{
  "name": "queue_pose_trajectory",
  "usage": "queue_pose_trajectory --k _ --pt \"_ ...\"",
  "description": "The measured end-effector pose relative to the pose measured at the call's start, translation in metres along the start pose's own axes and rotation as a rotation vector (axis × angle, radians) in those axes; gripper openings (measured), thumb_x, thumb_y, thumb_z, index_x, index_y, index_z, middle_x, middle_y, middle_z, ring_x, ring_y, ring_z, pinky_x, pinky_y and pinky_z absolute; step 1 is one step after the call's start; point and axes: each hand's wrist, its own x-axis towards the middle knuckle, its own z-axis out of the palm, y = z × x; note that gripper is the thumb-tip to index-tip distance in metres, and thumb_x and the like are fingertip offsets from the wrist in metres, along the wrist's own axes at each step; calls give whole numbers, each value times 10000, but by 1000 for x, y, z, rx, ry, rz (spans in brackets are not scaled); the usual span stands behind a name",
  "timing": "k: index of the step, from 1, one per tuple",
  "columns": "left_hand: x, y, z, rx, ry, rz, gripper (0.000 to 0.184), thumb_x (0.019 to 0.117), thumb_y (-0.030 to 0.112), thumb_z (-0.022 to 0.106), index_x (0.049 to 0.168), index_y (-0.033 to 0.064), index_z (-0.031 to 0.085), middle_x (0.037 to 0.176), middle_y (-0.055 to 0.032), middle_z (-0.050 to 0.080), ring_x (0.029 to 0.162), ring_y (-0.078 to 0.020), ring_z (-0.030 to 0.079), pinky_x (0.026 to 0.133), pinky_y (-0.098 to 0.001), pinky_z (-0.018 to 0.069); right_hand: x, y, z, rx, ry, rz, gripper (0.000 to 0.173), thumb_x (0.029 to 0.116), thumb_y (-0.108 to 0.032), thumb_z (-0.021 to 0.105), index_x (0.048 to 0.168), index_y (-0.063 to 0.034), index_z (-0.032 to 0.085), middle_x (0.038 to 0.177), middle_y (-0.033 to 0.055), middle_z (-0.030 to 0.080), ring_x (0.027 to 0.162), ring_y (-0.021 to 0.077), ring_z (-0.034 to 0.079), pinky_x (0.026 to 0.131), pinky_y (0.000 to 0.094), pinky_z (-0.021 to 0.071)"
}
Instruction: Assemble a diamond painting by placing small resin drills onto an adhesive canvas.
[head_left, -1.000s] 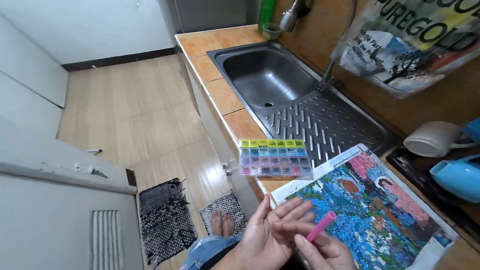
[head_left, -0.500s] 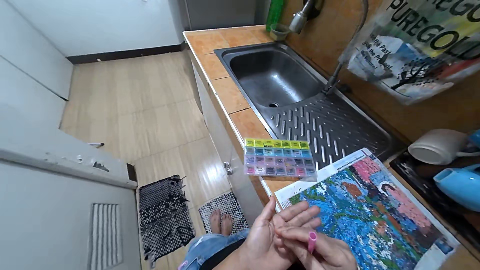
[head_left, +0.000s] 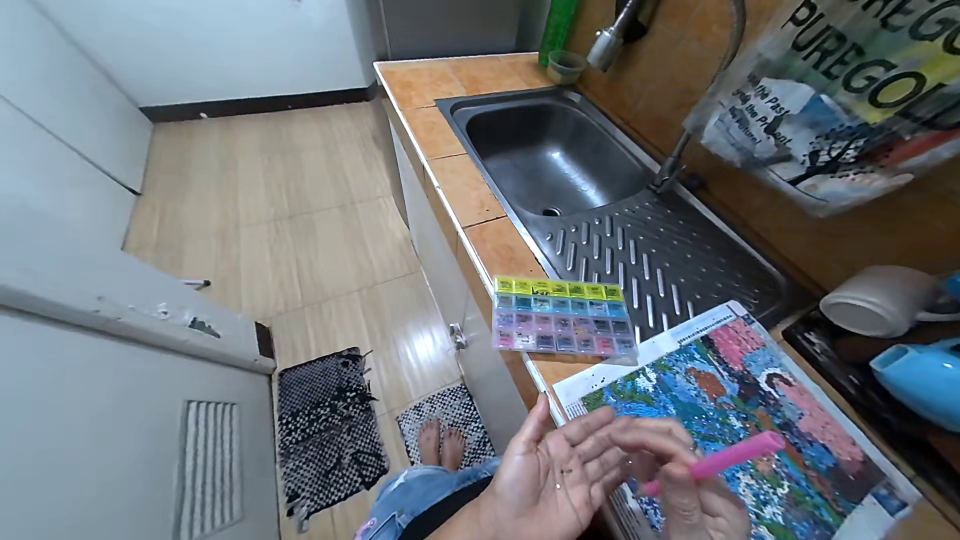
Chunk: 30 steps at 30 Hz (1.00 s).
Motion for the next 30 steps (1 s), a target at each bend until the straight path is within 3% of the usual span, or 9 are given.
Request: queue_pose_trajectory --k 2,4,5,7,10,16,30 --pt "0 0 0 -8 40 -4 769 1068 531 35 1336 53 572 1267 -86 694 1186 -217 664 1034 -370 505 -3 -2 -2 -7 -1 45 453 1075 -457 404 1087 -127 713 956 -118 616 785 -148 525 669 44 445" --pt "0 -1 -2 -12 32 -10 767 1066 540 33 1331 68 577 1280 -79 687 1191 -210 659 1018 -358 513 -7 -2 -2 34 -12 88 412 1062 -423 468 1064 -92 713 919 -97 632 735 -127 552 617 63 475" --pt "1 -1 -4 -9 4 -16 767 1062 551 35 1330 85 583 1287 -70 688 1184 -199 663 992 -344 526 -9 -1 -1 70 -15 106 349 1052 -401 507 1057 -120 715 941 -111 648 740 -117 582 610 73 505" --pt "1 -2 -8 6 -45 -17 774 1053 568 28 1333 108 584 1301 -58 684 1152 -179 673 913 -312 549 -11 1 2 137 -26 116 236 1039 -341 563 1021 -160 713 991 -120 664 789 -79 629 644 104 554" --pt "1 -2 -8 -9 -53 -19 782 1050 577 31 1342 106 582 1319 -65 676 1184 -189 659 936 -319 539 -13 5 4 152 -34 89 184 1037 -298 583 983 -168 700 1001 -111 679 808 -58 653 661 122 573" --pt "0 -2 -1 0 8 -25 767 1054 561 10 1378 94 524 1315 -68 670 1182 -185 657 930 -318 540 -14 6 4 95 -60 68 195 1033 -294 595 963 -140 691 987 -83 672 820 -59 651 684 127 579" --pt "1 -2 2 20 26 -26 768 1053 551 -9 1383 97 516 1313 -65 673 1172 -179 662 933 -312 538 -16 11 8 28 -56 9 208 1037 -304 587 954 -137 677 990 -74 664 888 -59 644 766 119 564"
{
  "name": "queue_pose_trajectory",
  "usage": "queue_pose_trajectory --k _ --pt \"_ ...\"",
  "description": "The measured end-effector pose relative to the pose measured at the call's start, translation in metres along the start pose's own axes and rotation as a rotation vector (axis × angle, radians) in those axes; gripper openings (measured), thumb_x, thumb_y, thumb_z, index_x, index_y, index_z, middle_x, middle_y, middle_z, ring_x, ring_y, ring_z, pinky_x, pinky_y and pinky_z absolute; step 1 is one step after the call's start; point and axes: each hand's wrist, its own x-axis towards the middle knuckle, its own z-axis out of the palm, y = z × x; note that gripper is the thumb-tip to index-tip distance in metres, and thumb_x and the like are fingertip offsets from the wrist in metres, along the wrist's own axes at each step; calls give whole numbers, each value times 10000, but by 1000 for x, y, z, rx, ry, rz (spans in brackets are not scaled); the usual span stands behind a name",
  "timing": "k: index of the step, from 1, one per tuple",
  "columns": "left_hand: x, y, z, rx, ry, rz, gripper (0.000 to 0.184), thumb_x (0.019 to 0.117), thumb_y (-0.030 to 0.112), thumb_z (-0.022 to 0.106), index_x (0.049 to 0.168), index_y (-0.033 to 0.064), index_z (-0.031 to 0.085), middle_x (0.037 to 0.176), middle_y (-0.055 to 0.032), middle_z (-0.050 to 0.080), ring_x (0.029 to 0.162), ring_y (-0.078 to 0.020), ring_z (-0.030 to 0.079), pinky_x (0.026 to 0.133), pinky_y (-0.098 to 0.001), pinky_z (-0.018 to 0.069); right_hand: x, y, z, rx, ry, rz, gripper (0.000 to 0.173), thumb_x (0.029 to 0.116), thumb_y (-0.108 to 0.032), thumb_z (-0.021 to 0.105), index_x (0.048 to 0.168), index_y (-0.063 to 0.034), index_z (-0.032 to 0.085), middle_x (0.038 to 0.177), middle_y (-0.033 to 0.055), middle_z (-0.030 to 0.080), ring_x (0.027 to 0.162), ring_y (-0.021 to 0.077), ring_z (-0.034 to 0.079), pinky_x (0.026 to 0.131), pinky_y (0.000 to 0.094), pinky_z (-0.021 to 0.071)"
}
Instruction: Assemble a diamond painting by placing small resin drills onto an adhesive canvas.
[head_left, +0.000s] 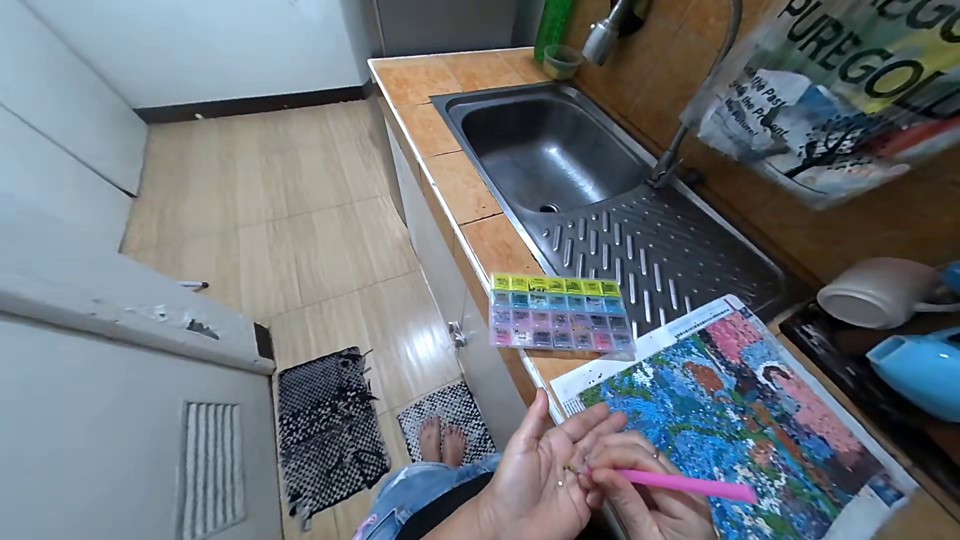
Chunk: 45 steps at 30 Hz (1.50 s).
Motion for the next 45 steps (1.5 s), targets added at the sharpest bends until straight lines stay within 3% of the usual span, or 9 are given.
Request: queue_pose_trajectory --k 5,9,13,21,29,33,39,45 --pt "1 0 -1 -15 -41 -13 785 1046 567 -9 1383 97 523 1296 -70 684 1163 -187 668 940 -316 539 -2 2 0 13 21 1 187 1030 -305 599 968 -156 695 992 -89 672 903 -53 648 778 123 566" --pt "0 1 -2 16 -77 -33 812 1031 591 -33 1379 117 528 1254 -45 695 965 -122 689 790 -250 547 -3 1 1 83 56 54 182 1033 -292 592 968 -166 705 968 -106 693 858 -42 660 729 138 575" --pt "-2 2 -2 21 -95 -17 831 1025 611 -24 1371 114 546 1230 -33 706 826 -80 672 716 -217 535 -5 -4 6 199 109 147 138 1015 -259 617 978 -187 729 969 -120 712 810 -19 686 691 166 605" --pt "-3 3 -3 14 -114 18 813 1030 603 -15 1371 112 536 1219 -28 706 830 -79 671 715 -217 533 -1 -9 9 354 120 290 177 1030 -79 568 984 -159 719 919 -75 750 728 38 713 662 221 624" --pt "-4 4 -10 -32 -138 24 807 1029 618 9 1359 121 553 1198 -28 714 792 -71 658 692 -207 523 0 -12 17 446 162 384 189 1032 -60 558 975 -134 723 900 -39 758 735 51 721 675 227 626" --pt "-3 5 -9 -38 -125 17 821 1024 624 -1 1364 117 549 1203 -31 713 819 -82 672 704 -214 534 2 -13 17 476 183 396 198 1039 -72 549 978 -139 725 904 -29 763 738 50 723 675 224 622" --pt "-1 7 -9 -51 -104 30 825 1031 603 0 1352 106 575 1300 -43 692 1102 -142 685 864 -280 548 3 -7 10 282 126 253 162 1041 -270 570 1002 -247 726 978 -125 732 804 -6 700 698 187 610" --pt "-1 8 -10 -88 -98 40 838 1030 620 12 1351 90 576 1317 -62 684 1131 -158 681 871 -275 550 6 2 8 124 81 112 158 1028 -328 589 1000 -264 730 1003 -174 696 899 -52 668 750 132 579"
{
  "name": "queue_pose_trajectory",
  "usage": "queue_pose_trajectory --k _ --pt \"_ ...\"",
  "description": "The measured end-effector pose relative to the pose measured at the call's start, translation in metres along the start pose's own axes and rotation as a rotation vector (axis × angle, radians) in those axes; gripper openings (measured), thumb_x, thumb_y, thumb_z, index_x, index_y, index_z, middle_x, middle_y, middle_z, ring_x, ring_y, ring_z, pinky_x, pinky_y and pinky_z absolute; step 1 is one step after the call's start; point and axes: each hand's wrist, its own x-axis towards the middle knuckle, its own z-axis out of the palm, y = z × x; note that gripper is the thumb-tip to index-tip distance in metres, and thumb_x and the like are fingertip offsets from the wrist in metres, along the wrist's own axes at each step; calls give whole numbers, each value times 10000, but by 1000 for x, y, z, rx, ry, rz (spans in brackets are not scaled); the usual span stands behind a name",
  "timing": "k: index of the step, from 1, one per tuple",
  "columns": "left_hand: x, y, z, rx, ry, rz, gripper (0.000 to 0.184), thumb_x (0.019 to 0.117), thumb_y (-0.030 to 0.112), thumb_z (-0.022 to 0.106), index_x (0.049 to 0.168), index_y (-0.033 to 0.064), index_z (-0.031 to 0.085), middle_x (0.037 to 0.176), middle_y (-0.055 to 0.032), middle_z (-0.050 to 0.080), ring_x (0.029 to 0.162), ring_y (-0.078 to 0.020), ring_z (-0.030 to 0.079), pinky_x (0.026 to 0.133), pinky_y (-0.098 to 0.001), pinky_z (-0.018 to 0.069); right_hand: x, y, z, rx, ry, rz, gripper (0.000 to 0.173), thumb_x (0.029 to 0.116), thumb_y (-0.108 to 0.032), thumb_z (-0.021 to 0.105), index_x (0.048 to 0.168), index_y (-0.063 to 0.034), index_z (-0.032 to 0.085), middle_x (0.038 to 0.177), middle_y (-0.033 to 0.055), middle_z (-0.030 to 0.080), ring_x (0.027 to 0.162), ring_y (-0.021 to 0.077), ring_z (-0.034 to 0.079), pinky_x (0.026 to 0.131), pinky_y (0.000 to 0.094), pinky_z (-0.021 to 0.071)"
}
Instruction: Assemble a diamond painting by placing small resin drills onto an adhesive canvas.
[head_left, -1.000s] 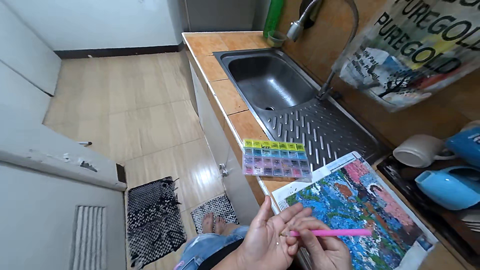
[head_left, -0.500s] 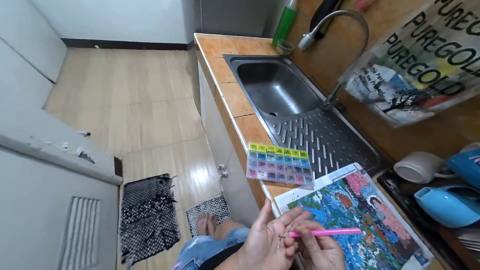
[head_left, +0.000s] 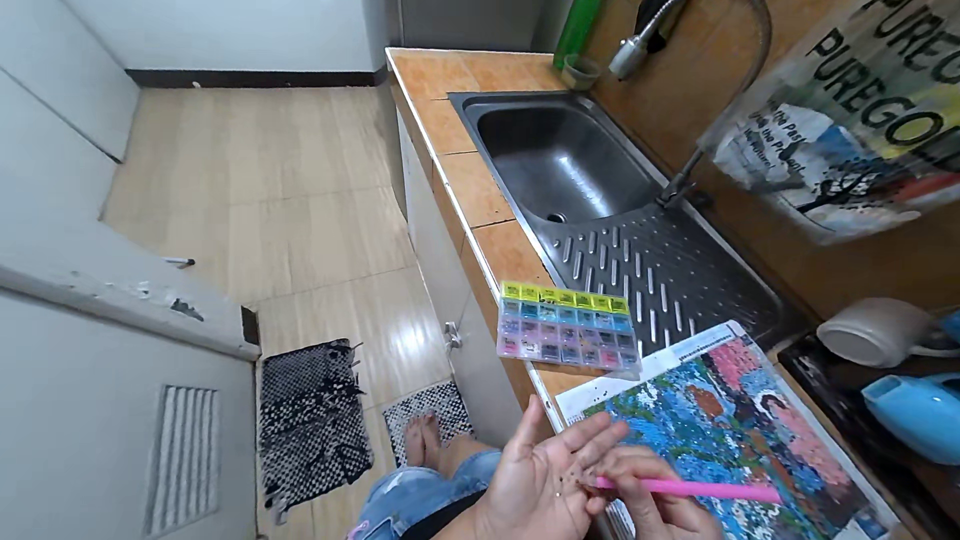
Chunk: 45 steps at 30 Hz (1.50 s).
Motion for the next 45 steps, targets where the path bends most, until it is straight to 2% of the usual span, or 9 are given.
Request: queue_pose_trajectory --k 9,17,22,27,30,32,39,45 --pt "-10 -3 -1 42 23 31 821 1032 619 30 1366 98 569 1345 -61 670 1160 -156 672 901 -277 546 -5 7 4 23 -26 -65 153 1033 -308 590 1010 -232 721 1019 -162 689 925 -57 660 778 123 570" --pt "-11 -7 -2 80 -17 25 794 1036 622 74 1371 101 571 1363 -62 660 1171 -160 666 902 -275 545 -8 6 3 53 -11 -100 142 1027 -293 603 1018 -219 724 1026 -154 685 891 -64 655 754 113 568" --pt "-9 -10 0 83 -37 19 810 1035 624 61 1374 93 571 1350 -71 667 1178 -166 667 929 -285 541 -11 4 0 60 -12 -103 138 1020 -285 614 1017 -205 725 1034 -134 686 870 -51 665 720 124 581" --pt "-10 -11 -1 105 -68 5 806 1029 637 72 1371 107 574 1355 -70 662 1163 -164 669 913 -280 543 -15 3 -1 36 -2 -129 144 1021 -294 612 1015 -202 723 1028 -129 686 863 -50 667 717 125 582" --pt "-11 -11 3 97 -45 3 817 1030 635 62 1355 101 588 1343 -72 671 1180 -171 667 920 -288 544 -16 1 -2 20 23 -149 140 1021 -307 611 1012 -222 723 1018 -147 688 905 -49 666 764 129 578" --pt "-12 -12 5 95 -17 8 812 1035 623 56 1342 99 595 1326 -69 681 1171 -166 670 911 -286 546 -17 1 -2 9 23 -158 143 1021 -314 609 1008 -228 723 1005 -151 689 928 -48 662 794 129 569" --pt "-15 -12 3 106 -17 18 818 1033 615 29 1354 100 577 1324 -66 680 1143 -163 677 899 -281 545 -16 2 2 1 -13 -171 143 1019 -304 613 1006 -212 721 1017 -144 686 926 -57 656 789 119 565" --pt "-14 -12 4 82 -4 10 821 1034 608 19 1349 90 571 1287 -77 696 1099 -167 692 884 -281 553 -15 3 2 25 -26 -131 157 1025 -300 605 1001 -204 726 1011 -130 697 874 -43 668 740 130 578"
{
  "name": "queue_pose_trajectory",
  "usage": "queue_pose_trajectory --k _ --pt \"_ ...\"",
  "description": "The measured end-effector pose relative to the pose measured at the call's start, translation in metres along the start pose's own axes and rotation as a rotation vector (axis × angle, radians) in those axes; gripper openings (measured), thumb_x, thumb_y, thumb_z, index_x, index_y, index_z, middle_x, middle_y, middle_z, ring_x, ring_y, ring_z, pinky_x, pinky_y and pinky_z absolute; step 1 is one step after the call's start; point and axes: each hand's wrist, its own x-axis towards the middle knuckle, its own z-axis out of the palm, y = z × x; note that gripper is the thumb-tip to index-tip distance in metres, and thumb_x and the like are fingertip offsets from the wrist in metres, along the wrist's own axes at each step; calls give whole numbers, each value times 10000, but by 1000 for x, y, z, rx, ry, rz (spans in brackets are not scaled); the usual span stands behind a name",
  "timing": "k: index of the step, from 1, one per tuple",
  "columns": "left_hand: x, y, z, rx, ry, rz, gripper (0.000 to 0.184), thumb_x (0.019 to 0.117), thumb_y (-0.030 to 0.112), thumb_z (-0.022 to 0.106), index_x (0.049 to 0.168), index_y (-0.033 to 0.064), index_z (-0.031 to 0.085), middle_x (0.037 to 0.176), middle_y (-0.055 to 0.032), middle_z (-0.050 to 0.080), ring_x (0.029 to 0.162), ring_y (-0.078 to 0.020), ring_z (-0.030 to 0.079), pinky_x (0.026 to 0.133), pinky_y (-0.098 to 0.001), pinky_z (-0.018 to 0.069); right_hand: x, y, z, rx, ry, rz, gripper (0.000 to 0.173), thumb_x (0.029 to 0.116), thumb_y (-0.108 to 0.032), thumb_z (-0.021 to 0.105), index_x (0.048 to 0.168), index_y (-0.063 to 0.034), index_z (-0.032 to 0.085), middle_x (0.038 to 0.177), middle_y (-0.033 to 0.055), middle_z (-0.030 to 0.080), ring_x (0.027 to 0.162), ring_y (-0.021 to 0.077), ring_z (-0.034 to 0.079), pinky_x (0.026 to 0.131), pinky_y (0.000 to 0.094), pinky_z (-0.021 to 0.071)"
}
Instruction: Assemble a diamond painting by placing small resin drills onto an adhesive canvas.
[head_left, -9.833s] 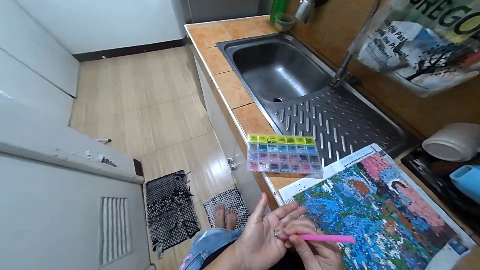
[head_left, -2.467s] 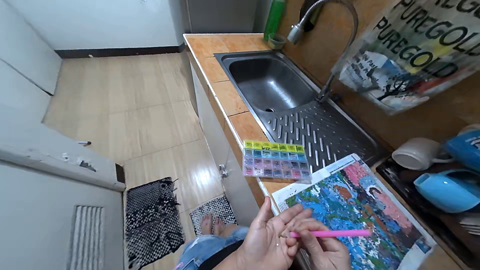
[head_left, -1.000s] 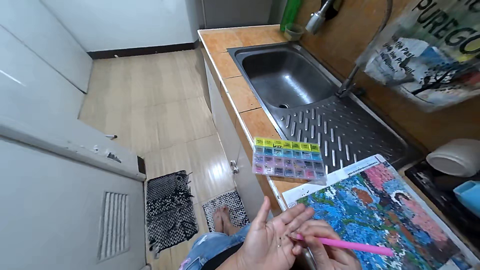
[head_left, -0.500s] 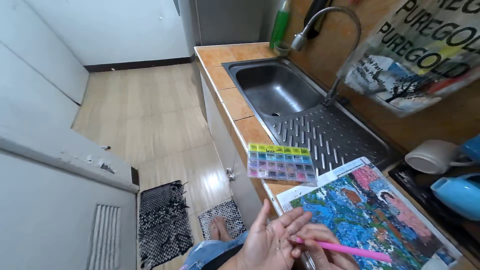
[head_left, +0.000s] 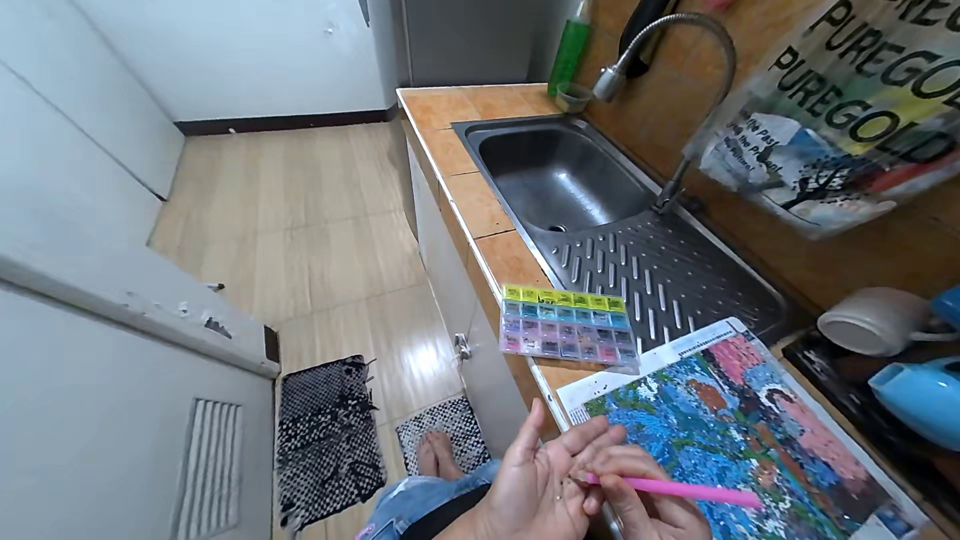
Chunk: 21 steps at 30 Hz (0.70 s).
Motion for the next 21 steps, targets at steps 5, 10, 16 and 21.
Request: queue_pose_trajectory --k 5,10,16,21 --pt "0 1 -2 0 -13 -22 807 1031 613 20 1375 91 530 1243 -63 697 949 -125 694 801 -242 552 0 -3 3 134 46 168 125 1018 -242 608 989 -205 724 963 -117 726 807 -11 694 684 172 603" --pt "0 2 -3 7 11 -36 795 1031 614 26 1368 93 523 1225 -59 699 936 -125 692 796 -246 554 2 -11 3 332 117 429 199 1036 -43 531 959 -132 691 897 -32 753 735 70 724 667 243 627" --pt "0 3 -6 43 156 18 805 1049 599 66 1370 31 537 1346 -106 657 1245 -224 636 1056 -368 494 16 -20 -21 473 225 626 379 1101 -64 299 938 -93 640 850 9 748 681 82 719 628 216 612" --pt "1 8 -5 102 538 32 609 1120 393 149 1260 -3 591 1161 -124 736 1055 -217 722 938 -342 558 18 -6 -55 280 456 634 359 1100 -47 261 926 -54 575 784 9 718 636 87 705 593 208 606"
